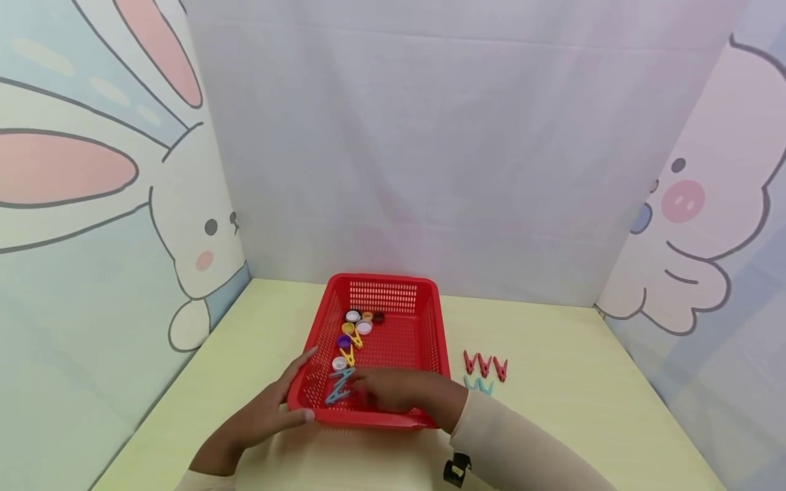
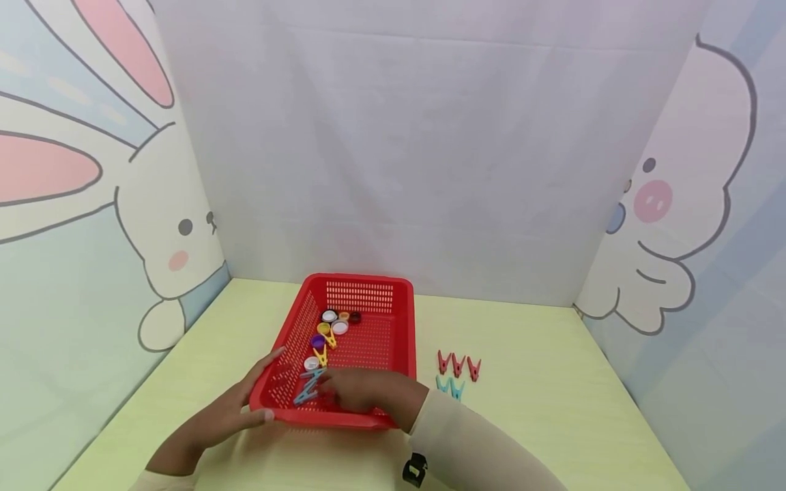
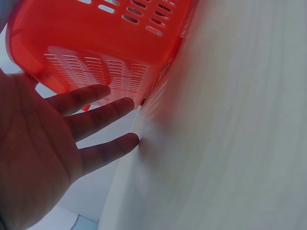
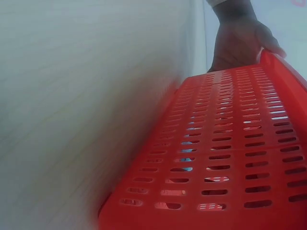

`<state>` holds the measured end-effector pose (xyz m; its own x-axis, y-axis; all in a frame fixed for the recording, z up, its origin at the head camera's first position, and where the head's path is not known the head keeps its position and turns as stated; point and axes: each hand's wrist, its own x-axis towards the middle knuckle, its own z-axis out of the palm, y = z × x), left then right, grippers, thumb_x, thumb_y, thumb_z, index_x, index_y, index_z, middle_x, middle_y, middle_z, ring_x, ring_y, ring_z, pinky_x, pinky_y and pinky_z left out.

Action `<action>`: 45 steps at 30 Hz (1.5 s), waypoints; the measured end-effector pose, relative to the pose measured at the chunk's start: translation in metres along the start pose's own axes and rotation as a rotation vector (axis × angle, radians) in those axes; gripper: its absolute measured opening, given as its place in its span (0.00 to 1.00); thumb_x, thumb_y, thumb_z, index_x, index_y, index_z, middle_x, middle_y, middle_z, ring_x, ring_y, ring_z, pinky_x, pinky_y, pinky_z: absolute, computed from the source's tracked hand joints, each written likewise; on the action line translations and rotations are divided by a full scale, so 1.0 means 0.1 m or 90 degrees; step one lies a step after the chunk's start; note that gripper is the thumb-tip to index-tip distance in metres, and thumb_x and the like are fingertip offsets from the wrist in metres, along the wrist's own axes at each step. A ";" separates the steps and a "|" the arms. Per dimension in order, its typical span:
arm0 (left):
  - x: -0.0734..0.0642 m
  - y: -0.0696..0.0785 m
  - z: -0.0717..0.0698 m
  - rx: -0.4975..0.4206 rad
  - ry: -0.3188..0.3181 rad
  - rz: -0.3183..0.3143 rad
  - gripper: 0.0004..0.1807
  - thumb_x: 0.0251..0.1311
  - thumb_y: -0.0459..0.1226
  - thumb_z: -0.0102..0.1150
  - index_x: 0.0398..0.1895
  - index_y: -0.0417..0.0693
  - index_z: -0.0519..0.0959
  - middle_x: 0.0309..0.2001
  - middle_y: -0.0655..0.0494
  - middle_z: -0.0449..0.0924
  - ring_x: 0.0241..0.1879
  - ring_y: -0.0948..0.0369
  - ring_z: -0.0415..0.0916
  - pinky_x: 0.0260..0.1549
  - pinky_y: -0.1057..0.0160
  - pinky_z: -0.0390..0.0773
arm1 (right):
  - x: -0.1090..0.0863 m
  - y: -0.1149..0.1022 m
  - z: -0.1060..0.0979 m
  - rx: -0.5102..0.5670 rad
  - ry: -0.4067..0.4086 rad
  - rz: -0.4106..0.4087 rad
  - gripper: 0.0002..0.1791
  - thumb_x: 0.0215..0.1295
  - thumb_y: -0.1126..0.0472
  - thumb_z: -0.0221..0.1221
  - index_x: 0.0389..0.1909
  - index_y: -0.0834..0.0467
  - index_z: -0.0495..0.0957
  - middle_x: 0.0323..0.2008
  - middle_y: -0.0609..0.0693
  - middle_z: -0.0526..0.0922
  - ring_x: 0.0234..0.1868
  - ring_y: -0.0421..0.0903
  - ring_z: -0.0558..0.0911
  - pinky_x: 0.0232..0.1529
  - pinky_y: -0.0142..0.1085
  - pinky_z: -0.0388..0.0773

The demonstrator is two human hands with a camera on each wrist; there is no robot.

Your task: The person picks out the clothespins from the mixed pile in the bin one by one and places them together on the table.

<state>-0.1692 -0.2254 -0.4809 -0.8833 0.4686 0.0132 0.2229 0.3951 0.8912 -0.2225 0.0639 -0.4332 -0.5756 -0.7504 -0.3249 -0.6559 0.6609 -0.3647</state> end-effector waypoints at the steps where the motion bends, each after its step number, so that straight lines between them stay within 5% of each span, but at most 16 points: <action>1: 0.00 0.00 0.00 -0.002 0.001 -0.005 0.63 0.61 0.53 0.75 0.90 0.62 0.42 0.81 0.34 0.62 0.72 0.40 0.73 0.49 0.56 0.93 | 0.00 0.00 0.00 0.001 -0.002 -0.002 0.33 0.61 0.58 0.79 0.68 0.42 0.83 0.69 0.39 0.79 0.62 0.39 0.80 0.54 0.36 0.90; 17: 0.00 -0.05 0.03 -0.007 0.012 -0.023 0.62 0.61 0.54 0.74 0.90 0.65 0.42 0.83 0.36 0.61 0.73 0.40 0.71 0.51 0.56 0.93 | 0.00 -0.01 -0.02 0.029 -0.039 0.017 0.36 0.62 0.59 0.77 0.72 0.40 0.81 0.69 0.38 0.80 0.61 0.40 0.81 0.58 0.39 0.90; 35: 0.00 -0.07 0.03 -0.004 0.010 -0.001 0.62 0.62 0.53 0.74 0.90 0.63 0.42 0.82 0.34 0.61 0.72 0.40 0.73 0.51 0.56 0.93 | 0.02 0.03 0.00 0.040 -0.054 -0.006 0.24 0.73 0.58 0.68 0.69 0.43 0.84 0.71 0.40 0.78 0.69 0.42 0.77 0.71 0.42 0.83; 45: 0.01 -0.07 0.04 0.002 0.009 -0.010 0.63 0.61 0.54 0.75 0.90 0.64 0.41 0.82 0.35 0.62 0.73 0.39 0.72 0.49 0.56 0.93 | -0.03 0.03 -0.03 0.055 -0.016 -0.010 0.28 0.65 0.55 0.76 0.66 0.44 0.85 0.68 0.40 0.80 0.68 0.41 0.78 0.63 0.39 0.87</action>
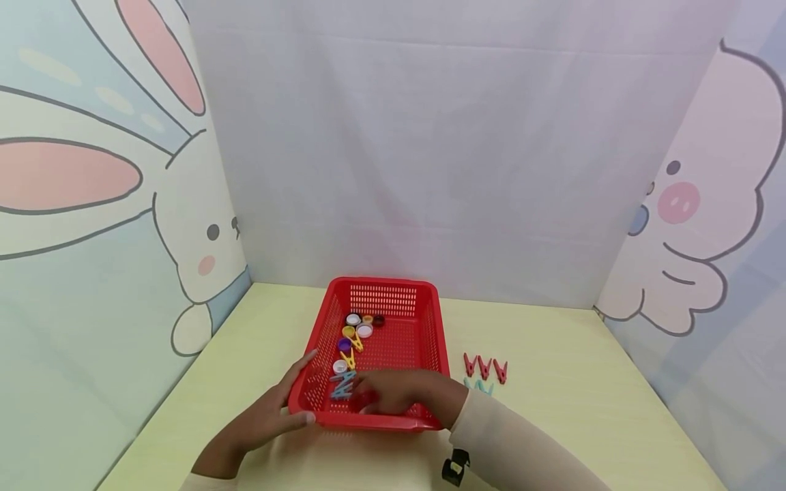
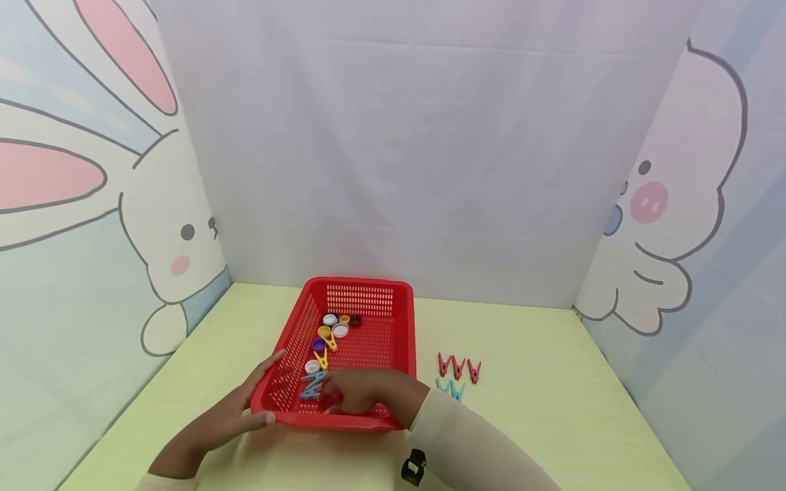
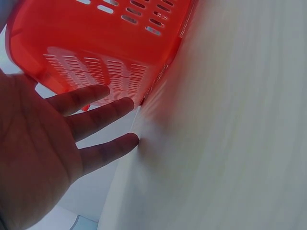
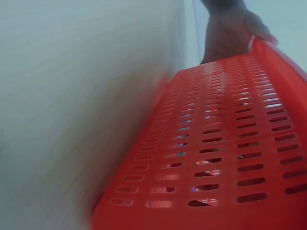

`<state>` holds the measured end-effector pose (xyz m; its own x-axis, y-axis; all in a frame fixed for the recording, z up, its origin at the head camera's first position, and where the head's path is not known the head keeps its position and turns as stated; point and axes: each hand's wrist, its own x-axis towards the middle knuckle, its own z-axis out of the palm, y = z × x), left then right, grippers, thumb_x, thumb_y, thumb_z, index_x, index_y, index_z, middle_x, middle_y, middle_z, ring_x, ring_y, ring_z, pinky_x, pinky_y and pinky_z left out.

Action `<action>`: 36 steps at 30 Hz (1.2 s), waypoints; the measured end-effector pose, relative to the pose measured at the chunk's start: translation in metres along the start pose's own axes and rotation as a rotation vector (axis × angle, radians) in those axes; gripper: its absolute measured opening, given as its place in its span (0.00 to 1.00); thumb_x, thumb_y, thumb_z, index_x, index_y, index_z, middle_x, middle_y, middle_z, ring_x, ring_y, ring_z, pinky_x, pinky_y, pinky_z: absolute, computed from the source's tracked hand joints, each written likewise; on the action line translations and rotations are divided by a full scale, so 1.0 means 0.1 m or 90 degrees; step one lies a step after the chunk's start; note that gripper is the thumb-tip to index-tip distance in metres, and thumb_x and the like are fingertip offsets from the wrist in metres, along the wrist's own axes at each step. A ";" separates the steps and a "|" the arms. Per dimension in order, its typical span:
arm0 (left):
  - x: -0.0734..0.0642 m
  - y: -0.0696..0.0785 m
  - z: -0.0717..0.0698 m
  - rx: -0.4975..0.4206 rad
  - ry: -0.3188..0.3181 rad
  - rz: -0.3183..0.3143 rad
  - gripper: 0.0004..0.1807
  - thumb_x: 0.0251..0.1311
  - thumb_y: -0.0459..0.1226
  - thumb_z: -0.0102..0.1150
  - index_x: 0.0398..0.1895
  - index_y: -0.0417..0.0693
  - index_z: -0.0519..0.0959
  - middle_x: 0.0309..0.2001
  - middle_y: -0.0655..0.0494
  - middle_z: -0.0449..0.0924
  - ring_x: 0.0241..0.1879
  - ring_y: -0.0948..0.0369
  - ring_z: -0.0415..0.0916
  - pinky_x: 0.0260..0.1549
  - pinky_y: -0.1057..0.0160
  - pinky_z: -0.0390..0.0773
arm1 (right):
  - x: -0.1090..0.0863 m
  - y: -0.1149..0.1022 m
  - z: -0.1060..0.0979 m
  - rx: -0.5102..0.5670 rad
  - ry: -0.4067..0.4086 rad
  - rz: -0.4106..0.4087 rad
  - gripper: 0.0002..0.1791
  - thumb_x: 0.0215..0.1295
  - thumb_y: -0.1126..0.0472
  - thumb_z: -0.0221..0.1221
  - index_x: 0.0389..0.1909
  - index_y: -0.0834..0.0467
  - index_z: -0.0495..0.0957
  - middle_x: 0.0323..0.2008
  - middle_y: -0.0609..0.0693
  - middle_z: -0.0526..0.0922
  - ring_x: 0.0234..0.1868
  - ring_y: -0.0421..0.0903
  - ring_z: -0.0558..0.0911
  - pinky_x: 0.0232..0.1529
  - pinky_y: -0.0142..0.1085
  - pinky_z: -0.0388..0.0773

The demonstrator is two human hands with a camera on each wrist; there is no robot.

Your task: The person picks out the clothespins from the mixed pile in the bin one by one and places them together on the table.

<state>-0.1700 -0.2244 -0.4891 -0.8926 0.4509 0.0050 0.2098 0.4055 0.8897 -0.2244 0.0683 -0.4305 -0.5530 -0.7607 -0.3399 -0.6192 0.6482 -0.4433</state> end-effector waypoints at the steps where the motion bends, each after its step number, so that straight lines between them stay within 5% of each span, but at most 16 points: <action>1: 0.00 0.00 0.00 0.001 0.000 0.000 0.63 0.61 0.54 0.75 0.90 0.64 0.41 0.82 0.35 0.62 0.73 0.39 0.72 0.49 0.56 0.93 | -0.01 0.00 0.00 0.006 0.006 -0.003 0.27 0.65 0.55 0.76 0.66 0.44 0.85 0.67 0.40 0.81 0.67 0.40 0.79 0.62 0.38 0.87; 9: 0.00 -0.01 0.00 -0.004 -0.002 0.006 0.63 0.62 0.53 0.75 0.90 0.64 0.41 0.82 0.36 0.61 0.73 0.39 0.72 0.49 0.56 0.93 | -0.05 0.01 -0.02 0.066 0.067 -0.013 0.20 0.70 0.54 0.72 0.63 0.46 0.88 0.59 0.38 0.85 0.58 0.34 0.79 0.57 0.31 0.85; 22: 0.00 0.01 0.00 -0.005 0.000 0.000 0.63 0.61 0.53 0.75 0.90 0.62 0.41 0.81 0.36 0.63 0.72 0.40 0.72 0.49 0.57 0.93 | -0.05 -0.03 -0.05 0.258 0.257 0.022 0.04 0.67 0.66 0.74 0.35 0.53 0.92 0.36 0.41 0.90 0.36 0.39 0.83 0.40 0.30 0.87; 36: 0.01 -0.01 0.00 -0.002 0.001 0.002 0.64 0.61 0.53 0.76 0.90 0.62 0.40 0.81 0.35 0.63 0.71 0.41 0.74 0.49 0.56 0.93 | -0.06 -0.01 -0.06 0.319 0.284 0.001 0.04 0.65 0.70 0.74 0.34 0.57 0.91 0.35 0.44 0.92 0.34 0.39 0.86 0.41 0.31 0.90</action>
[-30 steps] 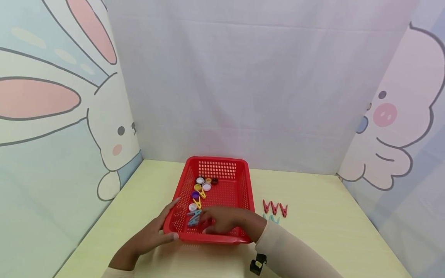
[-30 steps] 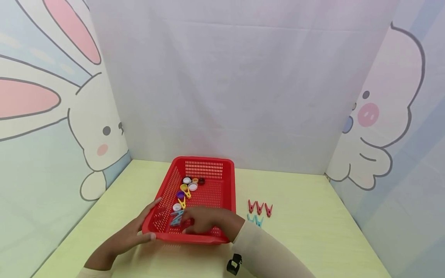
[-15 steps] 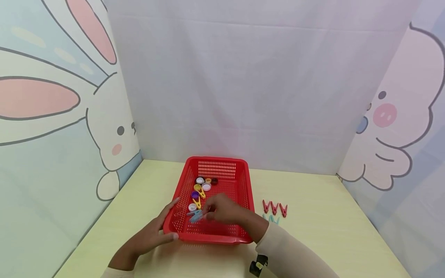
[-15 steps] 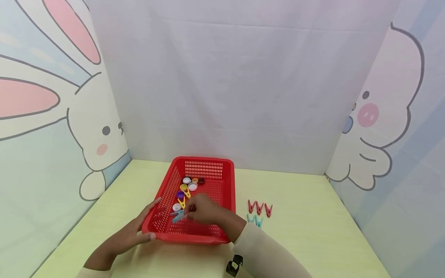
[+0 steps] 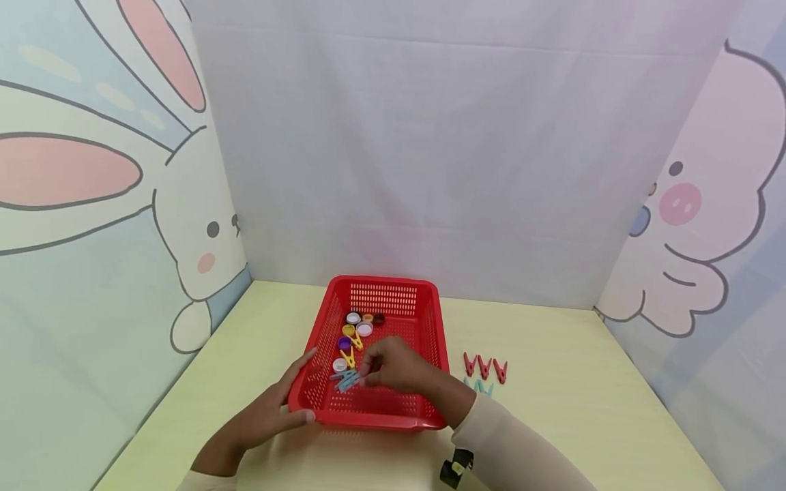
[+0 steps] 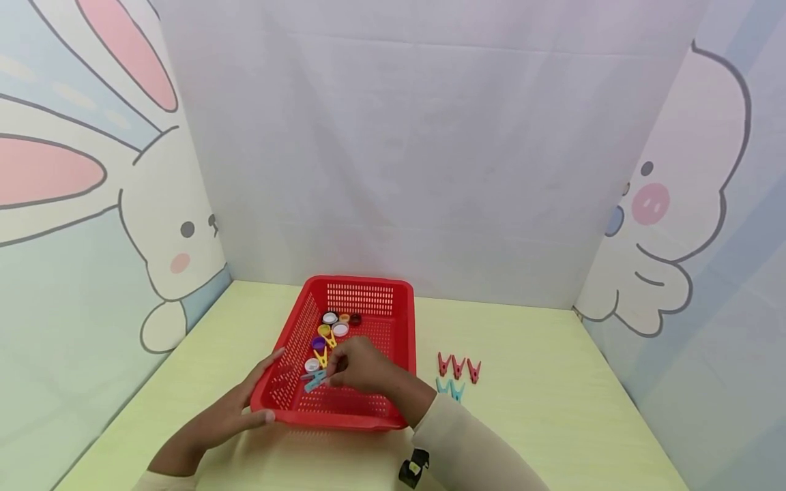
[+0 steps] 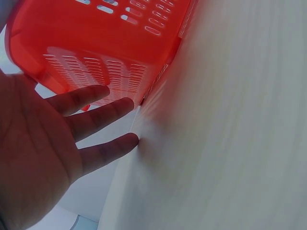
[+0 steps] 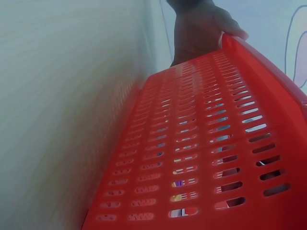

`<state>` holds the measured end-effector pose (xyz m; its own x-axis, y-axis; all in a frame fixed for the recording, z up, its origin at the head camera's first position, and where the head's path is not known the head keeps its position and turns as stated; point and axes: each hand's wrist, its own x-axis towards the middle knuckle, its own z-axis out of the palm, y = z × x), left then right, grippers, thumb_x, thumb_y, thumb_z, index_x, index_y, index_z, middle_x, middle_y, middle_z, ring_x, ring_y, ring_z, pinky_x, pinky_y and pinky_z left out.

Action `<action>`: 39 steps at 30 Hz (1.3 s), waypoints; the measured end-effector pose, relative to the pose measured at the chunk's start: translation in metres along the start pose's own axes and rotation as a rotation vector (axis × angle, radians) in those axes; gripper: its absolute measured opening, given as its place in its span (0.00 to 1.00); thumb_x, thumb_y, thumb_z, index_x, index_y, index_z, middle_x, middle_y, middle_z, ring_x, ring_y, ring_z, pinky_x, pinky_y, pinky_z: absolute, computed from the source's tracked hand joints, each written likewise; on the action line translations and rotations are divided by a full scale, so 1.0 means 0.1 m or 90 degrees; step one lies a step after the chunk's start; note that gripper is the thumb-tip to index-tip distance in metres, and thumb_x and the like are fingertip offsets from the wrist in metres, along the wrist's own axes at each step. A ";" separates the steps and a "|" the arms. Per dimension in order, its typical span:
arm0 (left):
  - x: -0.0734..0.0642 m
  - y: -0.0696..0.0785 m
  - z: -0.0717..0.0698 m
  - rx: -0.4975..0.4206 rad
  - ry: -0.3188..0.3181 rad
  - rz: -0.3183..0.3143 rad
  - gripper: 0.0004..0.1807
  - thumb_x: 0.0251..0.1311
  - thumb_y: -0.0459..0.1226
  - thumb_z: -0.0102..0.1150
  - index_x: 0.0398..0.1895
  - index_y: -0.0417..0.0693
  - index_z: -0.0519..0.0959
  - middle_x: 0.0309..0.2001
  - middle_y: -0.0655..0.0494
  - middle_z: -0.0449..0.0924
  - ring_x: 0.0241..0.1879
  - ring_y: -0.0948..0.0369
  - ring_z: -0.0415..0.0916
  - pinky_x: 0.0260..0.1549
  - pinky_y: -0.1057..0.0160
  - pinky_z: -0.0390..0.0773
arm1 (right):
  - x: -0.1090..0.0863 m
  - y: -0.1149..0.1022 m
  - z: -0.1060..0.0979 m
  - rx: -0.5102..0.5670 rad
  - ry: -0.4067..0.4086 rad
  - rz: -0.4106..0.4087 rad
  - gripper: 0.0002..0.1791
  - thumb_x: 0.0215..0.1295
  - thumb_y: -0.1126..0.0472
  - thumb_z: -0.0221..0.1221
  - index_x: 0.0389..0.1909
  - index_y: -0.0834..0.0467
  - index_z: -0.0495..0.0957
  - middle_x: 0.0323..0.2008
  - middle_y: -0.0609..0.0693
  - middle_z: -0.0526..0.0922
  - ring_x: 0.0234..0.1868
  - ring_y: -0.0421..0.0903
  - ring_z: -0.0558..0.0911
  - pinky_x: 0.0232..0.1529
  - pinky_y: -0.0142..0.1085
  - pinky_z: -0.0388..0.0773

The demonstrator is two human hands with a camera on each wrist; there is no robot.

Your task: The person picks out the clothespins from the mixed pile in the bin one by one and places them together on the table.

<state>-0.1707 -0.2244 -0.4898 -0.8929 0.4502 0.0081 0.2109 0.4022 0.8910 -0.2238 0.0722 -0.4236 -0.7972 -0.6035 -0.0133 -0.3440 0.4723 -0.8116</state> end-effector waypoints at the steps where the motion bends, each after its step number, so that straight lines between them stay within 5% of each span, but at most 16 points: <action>1: 0.00 0.00 0.00 0.000 0.000 0.000 0.64 0.61 0.53 0.76 0.90 0.62 0.40 0.81 0.35 0.63 0.71 0.41 0.74 0.49 0.56 0.93 | 0.00 0.00 0.00 0.001 0.002 -0.003 0.05 0.65 0.70 0.74 0.34 0.57 0.91 0.35 0.44 0.92 0.34 0.39 0.86 0.41 0.31 0.90; 11: 0.00 0.00 0.00 -0.004 -0.002 -0.005 0.64 0.61 0.53 0.76 0.90 0.62 0.41 0.81 0.36 0.63 0.71 0.41 0.74 0.49 0.56 0.93 | -0.01 -0.01 -0.01 0.033 0.021 -0.003 0.11 0.64 0.70 0.75 0.44 0.56 0.87 0.39 0.45 0.88 0.37 0.41 0.83 0.41 0.31 0.87; 24: -0.01 -0.01 -0.01 -0.013 -0.008 0.012 0.64 0.62 0.52 0.75 0.90 0.62 0.40 0.80 0.35 0.63 0.71 0.40 0.73 0.50 0.57 0.93 | 0.00 0.01 -0.02 0.002 0.017 -0.036 0.06 0.69 0.68 0.71 0.38 0.53 0.91 0.42 0.47 0.89 0.43 0.39 0.83 0.44 0.30 0.88; 31: 0.00 -0.01 -0.01 -0.006 -0.007 0.011 0.64 0.62 0.53 0.75 0.90 0.61 0.40 0.81 0.35 0.62 0.72 0.39 0.73 0.49 0.56 0.93 | 0.00 -0.01 -0.04 0.048 0.002 -0.050 0.05 0.69 0.68 0.72 0.38 0.54 0.91 0.54 0.48 0.86 0.58 0.42 0.81 0.50 0.33 0.91; 39: -0.01 -0.01 -0.01 -0.005 -0.007 0.014 0.63 0.62 0.53 0.75 0.91 0.62 0.41 0.81 0.35 0.62 0.72 0.39 0.72 0.50 0.56 0.93 | -0.02 -0.01 -0.09 0.112 -0.032 -0.078 0.05 0.69 0.66 0.72 0.43 0.54 0.92 0.54 0.48 0.90 0.55 0.41 0.85 0.50 0.34 0.91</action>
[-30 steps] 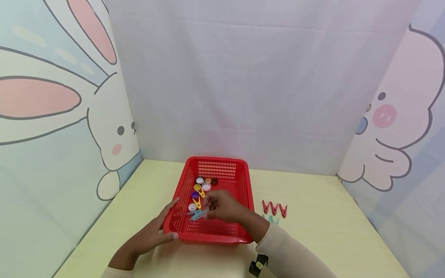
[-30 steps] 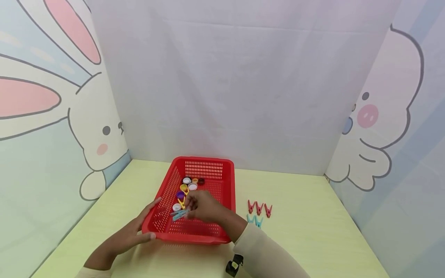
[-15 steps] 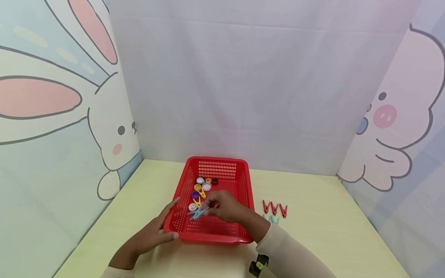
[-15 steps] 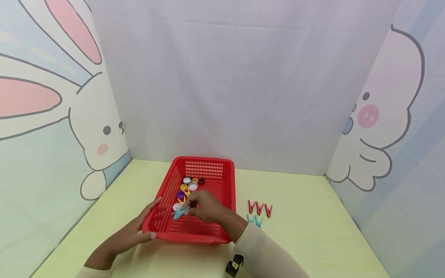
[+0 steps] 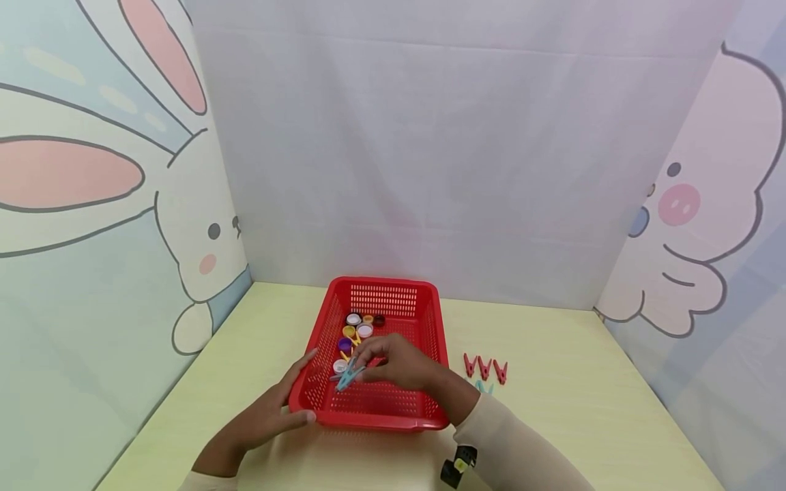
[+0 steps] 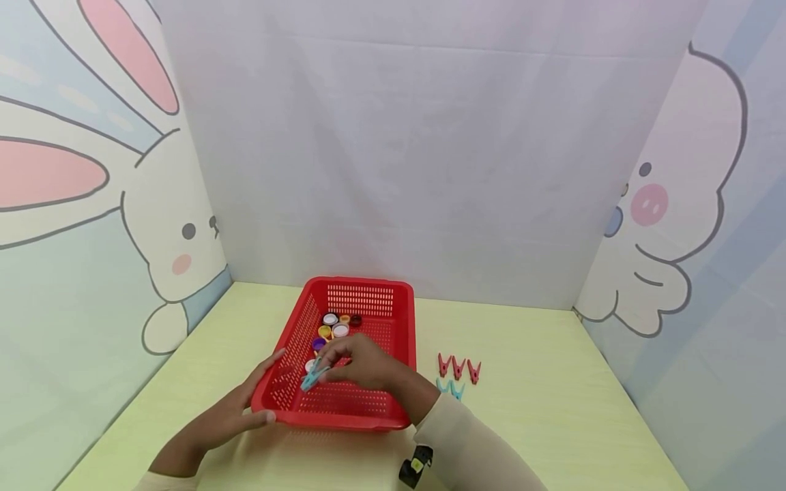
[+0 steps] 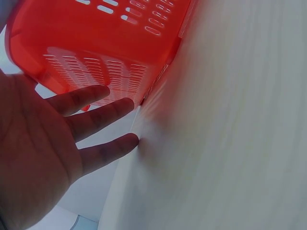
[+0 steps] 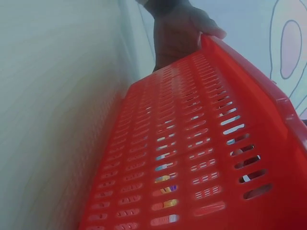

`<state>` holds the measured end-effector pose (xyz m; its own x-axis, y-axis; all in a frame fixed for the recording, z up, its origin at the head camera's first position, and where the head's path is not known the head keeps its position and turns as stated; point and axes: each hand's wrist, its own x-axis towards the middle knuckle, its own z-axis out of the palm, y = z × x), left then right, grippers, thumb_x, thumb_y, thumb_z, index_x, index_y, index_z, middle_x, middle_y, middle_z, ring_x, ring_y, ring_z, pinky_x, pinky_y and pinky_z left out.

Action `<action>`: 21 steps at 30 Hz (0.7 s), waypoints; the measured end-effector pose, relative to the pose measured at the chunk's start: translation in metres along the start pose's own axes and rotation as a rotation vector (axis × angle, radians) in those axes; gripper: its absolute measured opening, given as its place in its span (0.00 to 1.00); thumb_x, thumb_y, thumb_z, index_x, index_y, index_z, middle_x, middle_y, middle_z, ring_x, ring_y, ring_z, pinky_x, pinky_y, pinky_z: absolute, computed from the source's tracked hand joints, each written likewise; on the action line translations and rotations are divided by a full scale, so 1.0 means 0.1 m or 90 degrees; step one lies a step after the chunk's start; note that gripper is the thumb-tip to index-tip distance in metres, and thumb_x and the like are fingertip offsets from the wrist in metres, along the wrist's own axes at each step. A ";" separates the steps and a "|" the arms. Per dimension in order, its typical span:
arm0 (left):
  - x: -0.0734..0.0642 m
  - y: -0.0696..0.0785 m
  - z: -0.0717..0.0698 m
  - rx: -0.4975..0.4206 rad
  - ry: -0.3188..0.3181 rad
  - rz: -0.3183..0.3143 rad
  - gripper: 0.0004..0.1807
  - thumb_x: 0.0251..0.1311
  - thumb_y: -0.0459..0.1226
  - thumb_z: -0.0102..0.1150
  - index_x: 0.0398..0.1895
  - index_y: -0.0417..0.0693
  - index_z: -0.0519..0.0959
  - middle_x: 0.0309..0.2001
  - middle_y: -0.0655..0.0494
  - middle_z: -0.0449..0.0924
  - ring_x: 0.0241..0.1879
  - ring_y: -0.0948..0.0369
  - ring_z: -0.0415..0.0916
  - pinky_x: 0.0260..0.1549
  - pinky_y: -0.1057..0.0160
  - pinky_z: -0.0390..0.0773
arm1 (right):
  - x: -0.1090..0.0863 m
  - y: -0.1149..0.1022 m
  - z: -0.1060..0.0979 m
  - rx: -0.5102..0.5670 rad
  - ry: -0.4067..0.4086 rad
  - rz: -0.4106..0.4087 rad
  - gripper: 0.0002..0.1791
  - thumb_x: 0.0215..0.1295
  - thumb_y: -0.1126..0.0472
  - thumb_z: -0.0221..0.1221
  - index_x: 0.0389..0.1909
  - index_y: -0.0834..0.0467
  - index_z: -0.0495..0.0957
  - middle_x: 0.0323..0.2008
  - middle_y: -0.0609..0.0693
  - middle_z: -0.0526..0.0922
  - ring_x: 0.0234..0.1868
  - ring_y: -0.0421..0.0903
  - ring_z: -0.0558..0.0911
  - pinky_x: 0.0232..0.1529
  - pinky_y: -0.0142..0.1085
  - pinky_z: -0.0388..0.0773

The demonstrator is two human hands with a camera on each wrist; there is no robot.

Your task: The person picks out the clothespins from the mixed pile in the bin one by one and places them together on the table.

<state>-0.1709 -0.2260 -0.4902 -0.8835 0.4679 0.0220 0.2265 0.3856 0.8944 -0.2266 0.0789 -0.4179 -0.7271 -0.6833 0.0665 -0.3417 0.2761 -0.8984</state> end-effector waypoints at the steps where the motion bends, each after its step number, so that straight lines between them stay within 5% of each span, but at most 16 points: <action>1: 0.00 0.00 0.00 -0.001 0.000 0.001 0.63 0.62 0.53 0.75 0.91 0.62 0.41 0.81 0.35 0.62 0.72 0.39 0.72 0.50 0.56 0.93 | 0.00 0.00 0.00 0.008 -0.003 -0.003 0.05 0.70 0.66 0.72 0.43 0.55 0.92 0.54 0.49 0.90 0.54 0.41 0.85 0.50 0.34 0.91; 9: 0.00 0.00 0.01 -0.003 -0.003 -0.004 0.63 0.62 0.53 0.75 0.91 0.62 0.40 0.81 0.35 0.62 0.73 0.39 0.72 0.50 0.57 0.93 | -0.02 0.01 -0.03 0.045 -0.002 -0.009 0.06 0.70 0.68 0.71 0.45 0.59 0.89 0.49 0.56 0.92 0.45 0.42 0.88 0.48 0.33 0.91; 17: 0.00 0.03 0.01 -0.002 0.002 -0.010 0.63 0.61 0.53 0.75 0.90 0.62 0.41 0.81 0.36 0.63 0.73 0.39 0.71 0.50 0.57 0.93 | -0.07 -0.03 -0.04 0.012 0.021 0.025 0.23 0.70 0.68 0.71 0.65 0.57 0.83 0.53 0.51 0.91 0.49 0.43 0.88 0.50 0.34 0.91; 21: 0.00 0.02 0.01 -0.002 0.002 -0.009 0.63 0.62 0.53 0.74 0.90 0.62 0.40 0.81 0.36 0.63 0.73 0.40 0.71 0.50 0.57 0.93 | -0.12 -0.04 -0.07 0.006 0.026 0.033 0.22 0.71 0.68 0.69 0.65 0.55 0.86 0.53 0.51 0.91 0.50 0.45 0.89 0.51 0.36 0.92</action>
<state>-0.1698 -0.2243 -0.4891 -0.8880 0.4597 0.0107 0.2127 0.3899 0.8960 -0.2209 0.0903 -0.4124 -0.7677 -0.6397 0.0368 -0.2972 0.3046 -0.9049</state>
